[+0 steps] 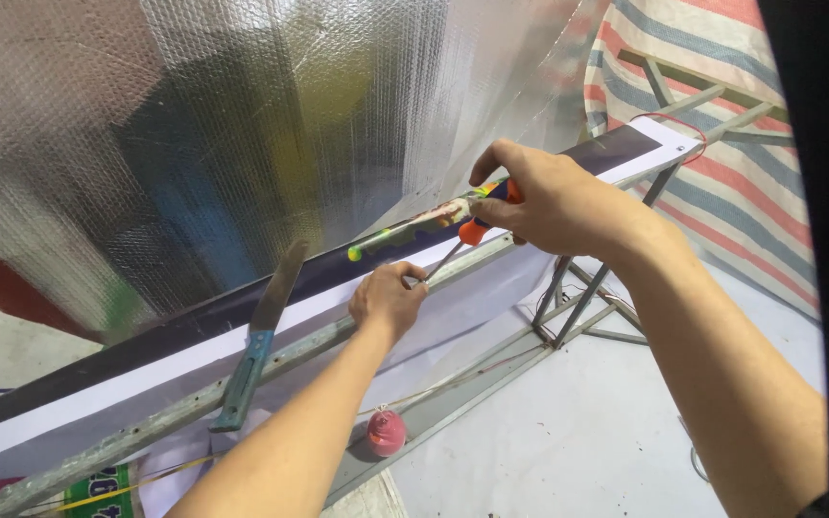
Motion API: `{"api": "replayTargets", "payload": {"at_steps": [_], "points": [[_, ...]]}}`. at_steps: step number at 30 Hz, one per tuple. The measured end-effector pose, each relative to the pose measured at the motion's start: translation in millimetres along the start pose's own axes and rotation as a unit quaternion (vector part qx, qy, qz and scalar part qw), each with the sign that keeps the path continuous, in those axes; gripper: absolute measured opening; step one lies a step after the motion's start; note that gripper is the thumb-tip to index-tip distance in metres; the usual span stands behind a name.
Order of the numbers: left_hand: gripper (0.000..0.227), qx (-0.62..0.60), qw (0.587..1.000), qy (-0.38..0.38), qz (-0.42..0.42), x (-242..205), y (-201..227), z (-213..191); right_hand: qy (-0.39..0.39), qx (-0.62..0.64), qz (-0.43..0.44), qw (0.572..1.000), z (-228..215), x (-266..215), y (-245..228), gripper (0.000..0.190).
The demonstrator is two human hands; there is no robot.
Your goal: The person uses a screwdriver to tighten screws along the edge of a long, rectangular frame. They also use a knife to pry or adjust parts of the frame's edge. The task involves working on the frame's structure, likely for repair or assembly.
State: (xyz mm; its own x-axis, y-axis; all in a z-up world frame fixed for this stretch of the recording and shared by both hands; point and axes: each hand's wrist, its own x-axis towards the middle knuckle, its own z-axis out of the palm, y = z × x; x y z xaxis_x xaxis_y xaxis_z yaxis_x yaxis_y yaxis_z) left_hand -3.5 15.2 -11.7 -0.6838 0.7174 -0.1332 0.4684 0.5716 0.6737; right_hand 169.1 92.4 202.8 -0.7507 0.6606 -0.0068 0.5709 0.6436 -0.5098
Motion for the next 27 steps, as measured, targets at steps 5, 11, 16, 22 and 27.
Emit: {"api": "replayTargets", "payload": {"at_steps": [5,11,16,22,27], "points": [[0.016,0.007,0.999,0.011,0.033,10,-1,4,0.016,-0.028,0.007,0.999,4,4,16,0.033],[0.017,0.063,0.996,-0.014,0.064,17,6,-7,0.030,-0.021,-0.015,0.999,5,0,18,0.030],[0.018,0.076,0.995,-0.020,0.061,22,9,-6,0.031,-0.009,-0.071,0.997,4,-2,12,0.028],[0.012,0.202,0.962,-0.044,0.178,30,11,-11,0.024,-0.016,-0.117,0.993,3,6,5,0.025],[0.014,0.222,0.952,-0.041,0.205,20,15,-15,0.044,0.021,-0.074,0.996,6,13,21,0.034]]}}
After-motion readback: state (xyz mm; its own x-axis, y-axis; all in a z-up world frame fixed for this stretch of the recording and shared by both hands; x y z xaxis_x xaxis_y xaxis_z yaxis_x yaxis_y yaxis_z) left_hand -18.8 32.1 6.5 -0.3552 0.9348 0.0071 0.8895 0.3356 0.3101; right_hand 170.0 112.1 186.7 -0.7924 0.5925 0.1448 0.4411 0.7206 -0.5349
